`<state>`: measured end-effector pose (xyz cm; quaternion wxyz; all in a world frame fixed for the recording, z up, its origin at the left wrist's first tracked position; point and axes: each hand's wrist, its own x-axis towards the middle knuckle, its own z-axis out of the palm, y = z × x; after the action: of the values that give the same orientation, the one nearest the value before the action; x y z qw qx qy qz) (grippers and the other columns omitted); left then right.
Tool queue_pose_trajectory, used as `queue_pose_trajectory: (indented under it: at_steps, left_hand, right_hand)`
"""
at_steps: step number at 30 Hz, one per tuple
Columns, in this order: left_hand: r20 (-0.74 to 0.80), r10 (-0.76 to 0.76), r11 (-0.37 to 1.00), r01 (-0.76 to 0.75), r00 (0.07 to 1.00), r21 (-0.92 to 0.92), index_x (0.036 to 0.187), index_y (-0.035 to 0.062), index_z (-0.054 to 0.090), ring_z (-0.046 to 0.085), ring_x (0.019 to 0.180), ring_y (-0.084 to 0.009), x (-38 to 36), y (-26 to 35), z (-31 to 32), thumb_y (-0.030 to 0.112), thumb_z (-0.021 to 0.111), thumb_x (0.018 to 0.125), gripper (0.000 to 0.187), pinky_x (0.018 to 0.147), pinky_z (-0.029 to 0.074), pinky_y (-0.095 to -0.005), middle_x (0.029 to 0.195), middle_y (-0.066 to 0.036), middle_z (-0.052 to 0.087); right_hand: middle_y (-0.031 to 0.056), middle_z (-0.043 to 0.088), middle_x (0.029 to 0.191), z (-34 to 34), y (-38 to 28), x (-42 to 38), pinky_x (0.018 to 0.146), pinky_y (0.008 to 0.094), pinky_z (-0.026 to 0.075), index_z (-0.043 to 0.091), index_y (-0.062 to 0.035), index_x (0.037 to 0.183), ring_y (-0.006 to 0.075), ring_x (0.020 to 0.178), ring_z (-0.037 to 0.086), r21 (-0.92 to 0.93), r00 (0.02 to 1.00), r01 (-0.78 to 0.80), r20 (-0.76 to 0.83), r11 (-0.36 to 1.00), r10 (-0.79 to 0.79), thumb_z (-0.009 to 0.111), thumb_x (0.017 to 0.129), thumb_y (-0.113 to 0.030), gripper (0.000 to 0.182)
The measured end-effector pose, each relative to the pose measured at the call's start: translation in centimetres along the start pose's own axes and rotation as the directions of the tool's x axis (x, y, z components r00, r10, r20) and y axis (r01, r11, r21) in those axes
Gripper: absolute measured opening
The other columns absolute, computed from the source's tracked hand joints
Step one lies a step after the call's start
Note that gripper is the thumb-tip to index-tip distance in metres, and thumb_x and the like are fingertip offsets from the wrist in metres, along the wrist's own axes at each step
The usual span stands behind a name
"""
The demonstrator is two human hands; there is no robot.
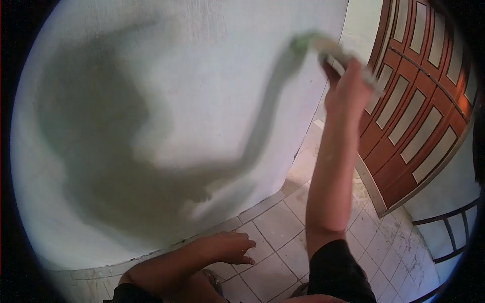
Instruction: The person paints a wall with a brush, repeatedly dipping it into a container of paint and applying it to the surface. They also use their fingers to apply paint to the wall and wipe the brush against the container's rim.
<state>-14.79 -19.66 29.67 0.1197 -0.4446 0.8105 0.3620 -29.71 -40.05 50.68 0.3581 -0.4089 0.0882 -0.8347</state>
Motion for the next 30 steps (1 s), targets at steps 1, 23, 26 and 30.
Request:
queue_pose_trajectory:
  at_steps: [1, 23, 26, 30]
  left_hand:
    - [0.032, 0.007, 1.0, -0.007, 0.999, 0.004, 0.124, 0.0045, 0.049, 0.053, 0.107, -0.035, 0.3, -0.3, 0.3, 0.047, 0.054, 0.086, 0.057, 0.091, 0.043, -0.0436, 0.114, -0.02, 0.055]
    - [0.118, -0.062, 0.998, 0.058, 0.991, 0.04, 0.125, 0.0059, 0.049, 0.05, 0.113, -0.0337, -1.3, 3.2, -0.1, 0.048, 0.054, 0.086, 0.057, 0.092, 0.043, -0.0438, 0.121, -0.019, 0.051]
    - [0.071, -0.056, 0.997, 0.052, 0.996, 0.061, 0.125, 0.0068, 0.049, 0.05, 0.113, -0.0331, -0.9, 2.8, 0.2, 0.049, 0.054, 0.086, 0.058, 0.092, 0.043, -0.0433, 0.122, -0.018, 0.051]
    - [0.104, -0.096, 0.994, 0.089, 0.99, 0.069, 0.125, 0.0058, 0.049, 0.051, 0.112, -0.0332, -1.0, 3.1, -0.6, 0.05, 0.053, 0.086, 0.059, 0.091, 0.043, -0.0433, 0.121, -0.017, 0.051]
  right_hand:
    - [0.0133, 0.052, 0.101, 1.3, -1.2, 0.9, 0.072, 0.0389, 0.059, 0.045, 0.0039, 0.102, 0.0232, 0.082, 0.06, 0.05, 0.999, 0.035, 0.036, 0.998, -0.037, 0.052, 0.084, -0.006, 0.021]
    - [0.013, 0.052, 0.102, -2.8, 1.7, -1.7, 0.073, 0.0339, 0.055, 0.045, 0.0029, 0.105, 0.022, 0.087, 0.058, -0.224, 0.986, -0.141, -0.115, 0.964, 0.117, 0.05, 0.082, -0.004, 0.025]
    - [0.0186, 0.051, 0.101, 1.2, -0.8, 4.2, 0.076, 0.0408, 0.059, 0.038, 0.0102, 0.103, 0.0314, 0.085, 0.06, 0.181, 0.994, -0.096, -0.036, 0.979, 0.104, 0.05, 0.082, -0.001, 0.026]
    - [0.0141, 0.054, 0.097, -1.1, 1.6, 2.5, 0.071, 0.0392, 0.056, 0.038, -0.0016, 0.106, 0.028, 0.081, 0.061, 0.207, 0.999, -0.047, 0.021, 0.977, 0.044, 0.051, 0.086, -0.01, 0.025]
